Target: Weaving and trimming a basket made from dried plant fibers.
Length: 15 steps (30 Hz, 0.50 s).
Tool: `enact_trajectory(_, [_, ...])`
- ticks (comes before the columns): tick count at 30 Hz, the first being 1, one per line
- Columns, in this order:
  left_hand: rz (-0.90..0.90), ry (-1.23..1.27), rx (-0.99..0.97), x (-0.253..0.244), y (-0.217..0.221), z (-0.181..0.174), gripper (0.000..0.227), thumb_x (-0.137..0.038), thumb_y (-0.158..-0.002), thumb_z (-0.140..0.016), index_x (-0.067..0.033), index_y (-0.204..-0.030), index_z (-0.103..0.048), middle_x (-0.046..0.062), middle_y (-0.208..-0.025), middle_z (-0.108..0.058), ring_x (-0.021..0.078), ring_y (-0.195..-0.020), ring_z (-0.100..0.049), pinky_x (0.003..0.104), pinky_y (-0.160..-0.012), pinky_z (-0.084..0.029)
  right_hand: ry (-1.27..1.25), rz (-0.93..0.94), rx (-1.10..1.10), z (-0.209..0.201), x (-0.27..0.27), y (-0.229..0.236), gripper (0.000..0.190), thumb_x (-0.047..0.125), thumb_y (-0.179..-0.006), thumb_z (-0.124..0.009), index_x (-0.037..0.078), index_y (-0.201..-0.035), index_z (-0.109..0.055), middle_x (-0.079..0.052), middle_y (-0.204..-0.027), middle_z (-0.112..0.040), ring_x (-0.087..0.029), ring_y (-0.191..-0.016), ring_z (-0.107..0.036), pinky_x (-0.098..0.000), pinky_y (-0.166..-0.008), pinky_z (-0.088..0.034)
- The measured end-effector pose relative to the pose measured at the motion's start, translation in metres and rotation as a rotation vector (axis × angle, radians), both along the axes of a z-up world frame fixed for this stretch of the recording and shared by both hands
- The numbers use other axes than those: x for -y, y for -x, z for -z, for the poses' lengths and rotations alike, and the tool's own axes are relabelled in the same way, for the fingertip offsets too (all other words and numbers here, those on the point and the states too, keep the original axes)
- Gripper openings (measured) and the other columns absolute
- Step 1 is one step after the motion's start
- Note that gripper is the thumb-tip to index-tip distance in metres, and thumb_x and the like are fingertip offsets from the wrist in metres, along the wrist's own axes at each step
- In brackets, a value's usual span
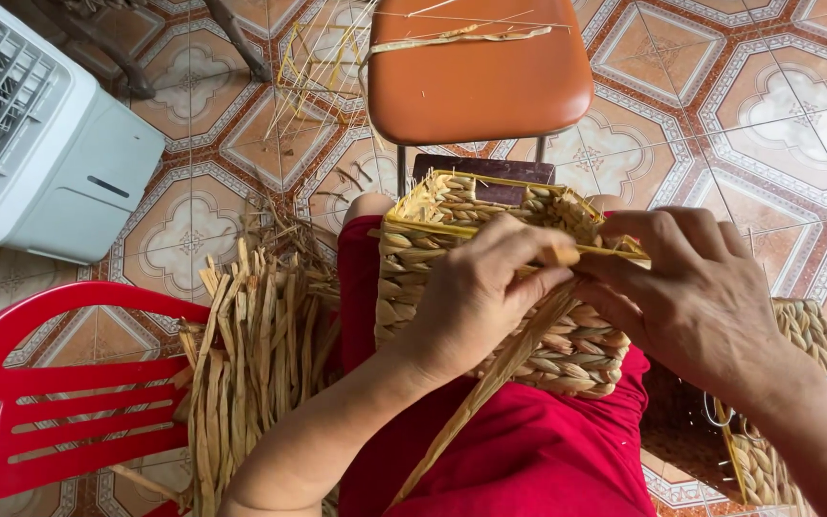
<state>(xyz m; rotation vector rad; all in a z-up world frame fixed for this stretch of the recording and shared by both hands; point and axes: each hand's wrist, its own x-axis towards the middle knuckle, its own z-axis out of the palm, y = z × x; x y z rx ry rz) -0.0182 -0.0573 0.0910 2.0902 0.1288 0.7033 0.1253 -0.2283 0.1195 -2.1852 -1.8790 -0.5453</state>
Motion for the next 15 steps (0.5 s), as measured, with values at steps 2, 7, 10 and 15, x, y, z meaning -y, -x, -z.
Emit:
enact_trajectory(2, [-0.008,-0.082,0.053,0.002,0.0,0.01,0.021,-0.018,-0.097,-0.075,-0.0096,-0.114,-0.065,0.002,-0.093,-0.071,0.0131,-0.078,-0.072,0.027,-0.068,-0.062,0.057,0.001,-0.019,-0.002,-0.002,-0.01,0.036,0.042,-0.076,-0.078,0.024,-0.107,-0.08,-0.002,-0.123,-0.063,-0.025,-0.107,-0.055,-0.0379,-0.089,-0.048])
enact_trajectory(7, [0.003,-0.176,0.099,0.01,0.005,0.007,0.018,-0.014,-0.095,-0.077,-0.0103,-0.107,-0.065,0.002,-0.099,-0.068,0.019,-0.091,-0.073,0.033,-0.08,-0.062,0.081,-0.237,-0.297,-0.014,-0.022,-0.058,0.022,0.041,-0.078,-0.075,0.032,-0.097,-0.08,0.003,-0.122,-0.072,-0.019,-0.116,-0.062,-0.0415,-0.101,-0.045])
enact_trajectory(10, [-0.028,-0.201,0.11,0.015,0.001,0.007,0.018,-0.01,-0.094,-0.078,-0.0107,-0.108,-0.066,0.002,-0.103,-0.067,0.0202,-0.095,-0.073,0.033,-0.083,-0.062,0.125,0.331,-0.905,-0.004,-0.046,-0.085,0.023,0.026,-0.098,-0.067,0.021,-0.117,-0.078,0.0,-0.111,-0.079,-0.016,-0.099,-0.075,-0.0372,-0.074,-0.059])
enact_trajectory(15, [-0.153,-0.346,0.157,0.023,-0.006,0.004,0.022,-0.011,-0.094,-0.078,-0.0108,-0.112,-0.065,0.001,-0.106,-0.062,0.0208,-0.093,-0.07,0.033,-0.083,-0.06,0.548,-0.2,-1.311,0.044,-0.072,-0.105,0.03,0.008,-0.085,-0.071,0.009,-0.113,-0.08,-0.004,-0.099,-0.084,-0.015,-0.086,-0.078,-0.032,-0.081,-0.064])
